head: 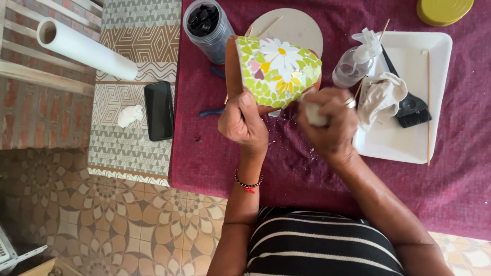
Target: Polishing and cleaning a mosaic-covered flower pot using a cloth and a wooden stick to remove excess material.
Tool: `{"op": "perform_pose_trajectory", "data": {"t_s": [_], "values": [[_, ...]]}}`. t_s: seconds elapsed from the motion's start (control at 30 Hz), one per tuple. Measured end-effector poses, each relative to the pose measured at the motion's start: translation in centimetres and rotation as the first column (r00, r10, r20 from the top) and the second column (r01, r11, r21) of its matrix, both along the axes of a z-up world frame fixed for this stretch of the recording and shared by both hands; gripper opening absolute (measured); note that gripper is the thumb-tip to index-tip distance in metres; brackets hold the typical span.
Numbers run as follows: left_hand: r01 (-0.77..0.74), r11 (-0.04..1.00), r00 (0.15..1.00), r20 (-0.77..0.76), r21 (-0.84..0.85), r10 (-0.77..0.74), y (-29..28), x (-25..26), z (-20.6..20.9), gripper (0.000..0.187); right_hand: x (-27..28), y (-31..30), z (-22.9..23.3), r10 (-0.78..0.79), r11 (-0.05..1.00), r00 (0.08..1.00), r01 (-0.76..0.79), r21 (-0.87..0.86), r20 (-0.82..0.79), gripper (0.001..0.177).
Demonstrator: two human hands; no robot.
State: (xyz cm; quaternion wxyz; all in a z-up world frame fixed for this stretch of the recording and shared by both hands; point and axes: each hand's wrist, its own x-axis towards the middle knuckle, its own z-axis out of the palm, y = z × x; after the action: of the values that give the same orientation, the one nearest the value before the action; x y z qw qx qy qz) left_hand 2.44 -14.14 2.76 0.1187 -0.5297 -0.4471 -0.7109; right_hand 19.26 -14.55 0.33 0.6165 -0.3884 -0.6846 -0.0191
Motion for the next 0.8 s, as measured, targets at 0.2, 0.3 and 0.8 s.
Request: {"op": "perform_pose_trajectory", "data": {"t_s": [0.2,0.3,0.8], "values": [[0.129,0.99,0.989,0.086,-0.058,-0.124,-1.1,1.5,3.0,0.038,0.3,0.9,-0.2,0.098,0.995,0.989,-0.098,0.004,-0.107,0.041],[0.042,0.993,0.985,0.168,-0.112,-0.023,-0.1,1.3,0.6,0.035,-2.1,-0.3,-1.6,-0.229,0.968,0.967,0.213,0.136,0.116,0.032],[0.083,0.982,0.948,0.317,-0.17,-0.025,0.0,3.1,1.1,0.036,-3.1,-1.1,-0.1,0.221,0.942,0.974,-0.227,0.248,0.052,0.016]]}}
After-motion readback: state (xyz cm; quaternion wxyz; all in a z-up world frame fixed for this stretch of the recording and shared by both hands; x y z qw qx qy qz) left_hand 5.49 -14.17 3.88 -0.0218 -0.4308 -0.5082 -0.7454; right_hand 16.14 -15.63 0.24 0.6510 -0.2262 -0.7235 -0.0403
